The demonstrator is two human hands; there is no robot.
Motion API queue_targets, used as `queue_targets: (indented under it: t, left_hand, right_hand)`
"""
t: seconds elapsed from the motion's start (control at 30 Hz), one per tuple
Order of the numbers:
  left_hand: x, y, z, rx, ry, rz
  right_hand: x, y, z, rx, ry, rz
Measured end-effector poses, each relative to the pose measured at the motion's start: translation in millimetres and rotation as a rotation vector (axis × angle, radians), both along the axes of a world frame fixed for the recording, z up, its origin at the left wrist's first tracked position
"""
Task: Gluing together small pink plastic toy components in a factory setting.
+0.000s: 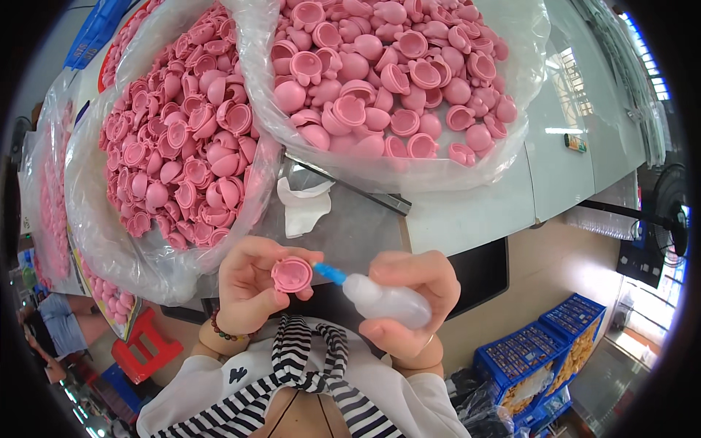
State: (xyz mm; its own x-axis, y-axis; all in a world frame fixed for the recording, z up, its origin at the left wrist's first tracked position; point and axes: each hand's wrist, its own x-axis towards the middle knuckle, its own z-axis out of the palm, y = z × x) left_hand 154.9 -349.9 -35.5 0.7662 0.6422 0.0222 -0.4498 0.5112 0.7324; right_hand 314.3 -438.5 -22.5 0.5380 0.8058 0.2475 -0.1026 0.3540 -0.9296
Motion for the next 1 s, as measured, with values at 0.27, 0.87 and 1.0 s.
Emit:
queue_targets:
  t: [0.27, 0.87, 1.0]
  left_hand:
    - [0.6, -3.5, -2.9, 0.046, -0.014, -0.043]
    - [3.2, -3.9, 0.0, 0.042, -0.029, -0.028]
    - [3.5, -3.4, 0.6, 0.039, -0.028, -0.026]
  right_hand:
    - [3.3, 9.5, -1.9, 0.344, -0.46, -0.147]
    - [0.0, 10.1, -1.1, 0.289, -0.468, -0.174]
    - [-0.2, 9.2, -0.9, 0.293, -0.49, -0.143]
